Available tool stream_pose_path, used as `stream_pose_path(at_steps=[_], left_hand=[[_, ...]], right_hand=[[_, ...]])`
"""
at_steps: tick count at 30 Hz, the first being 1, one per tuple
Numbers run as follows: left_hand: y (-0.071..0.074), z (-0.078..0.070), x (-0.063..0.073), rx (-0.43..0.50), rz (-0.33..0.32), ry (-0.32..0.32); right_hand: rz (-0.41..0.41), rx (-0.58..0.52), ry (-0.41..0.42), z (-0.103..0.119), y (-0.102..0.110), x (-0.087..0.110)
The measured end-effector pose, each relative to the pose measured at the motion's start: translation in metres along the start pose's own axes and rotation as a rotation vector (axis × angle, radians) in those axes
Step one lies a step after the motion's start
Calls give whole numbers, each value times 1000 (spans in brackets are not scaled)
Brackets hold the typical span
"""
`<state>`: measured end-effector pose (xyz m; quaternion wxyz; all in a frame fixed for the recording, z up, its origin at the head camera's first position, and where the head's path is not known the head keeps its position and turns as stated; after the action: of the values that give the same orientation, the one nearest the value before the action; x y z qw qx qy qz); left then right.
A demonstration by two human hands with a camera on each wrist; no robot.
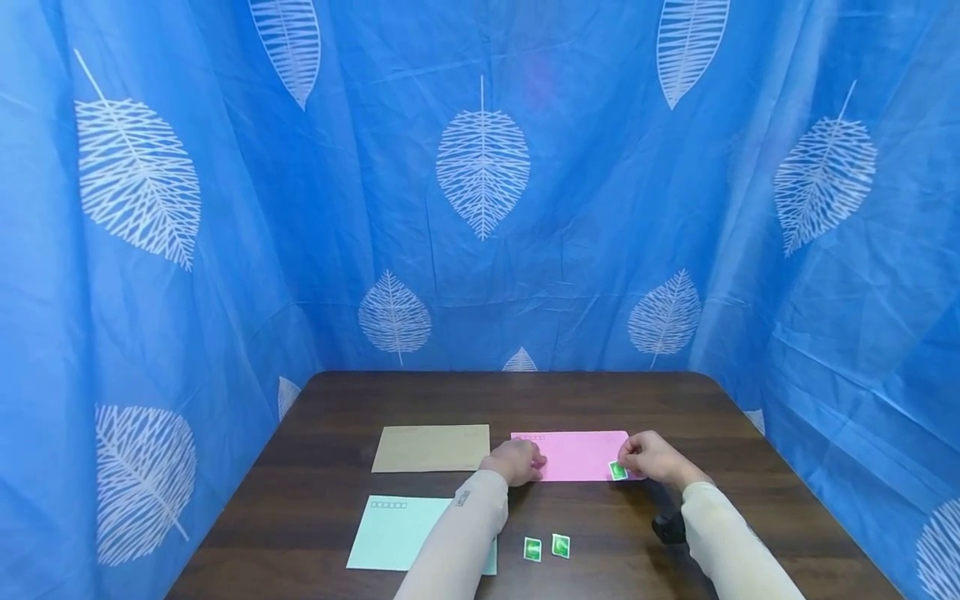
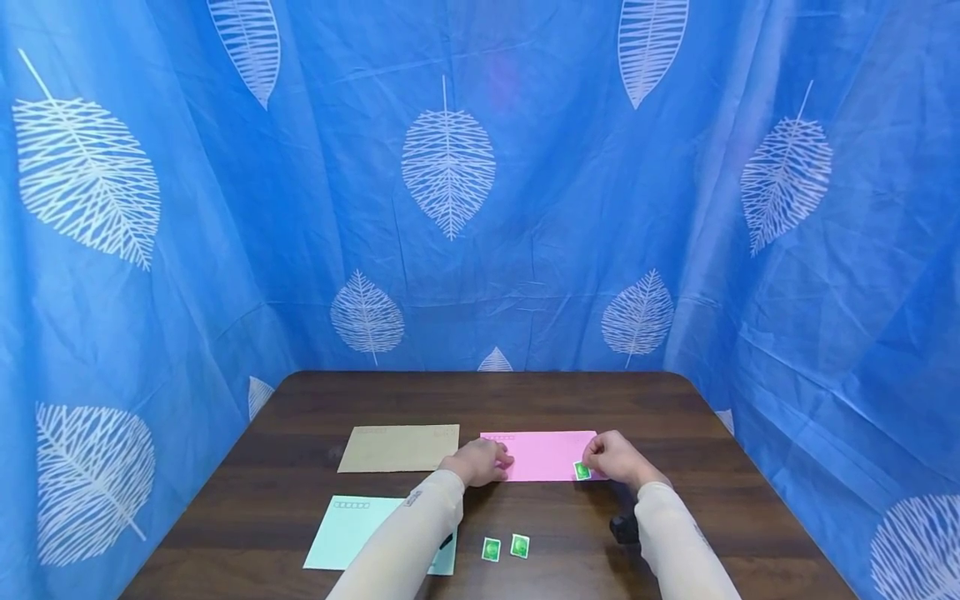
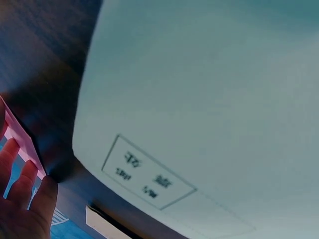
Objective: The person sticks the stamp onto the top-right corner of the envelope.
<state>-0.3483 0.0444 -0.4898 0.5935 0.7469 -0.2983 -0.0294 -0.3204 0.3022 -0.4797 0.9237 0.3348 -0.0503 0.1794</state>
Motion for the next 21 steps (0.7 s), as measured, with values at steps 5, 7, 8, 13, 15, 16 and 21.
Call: stream_pose_path(at_steps=[5,7,8,13,15,16,21], left_hand=[[2,-1,2,-15,-5,-3],[2,-1,2,-17,-3,-5],[1,-1,3,-18,0,-5],[0,-3,4,-19,-3,-6],[-1,-3,4,-14,-9,-5],[-1,-3,4,-13,-9,-4],[-3,-2,0,-24,-24,-13]], right_hand=[[5,-1,17,-1,0,0],[-2,-3,14,-2,0,0],[-4,-6,11,-2,0,0],[3,-11,20,-1,-3,2],[9,-12,34,0,-3,2],[8,-11,35,0,-3,3],[-2,2,53,0,-3,3]])
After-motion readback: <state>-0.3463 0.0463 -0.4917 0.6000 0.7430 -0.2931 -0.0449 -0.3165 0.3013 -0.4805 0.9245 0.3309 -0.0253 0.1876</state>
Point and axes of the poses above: each hand's wrist, its own x-axis away from the middle knuckle, its own y-axis out of the back of the hand, z = x × y, the point moved 3 cm from there along -x, towards the middle knuckle, and after that the axes turned 11 degrees about z, right-handed, at the moved point
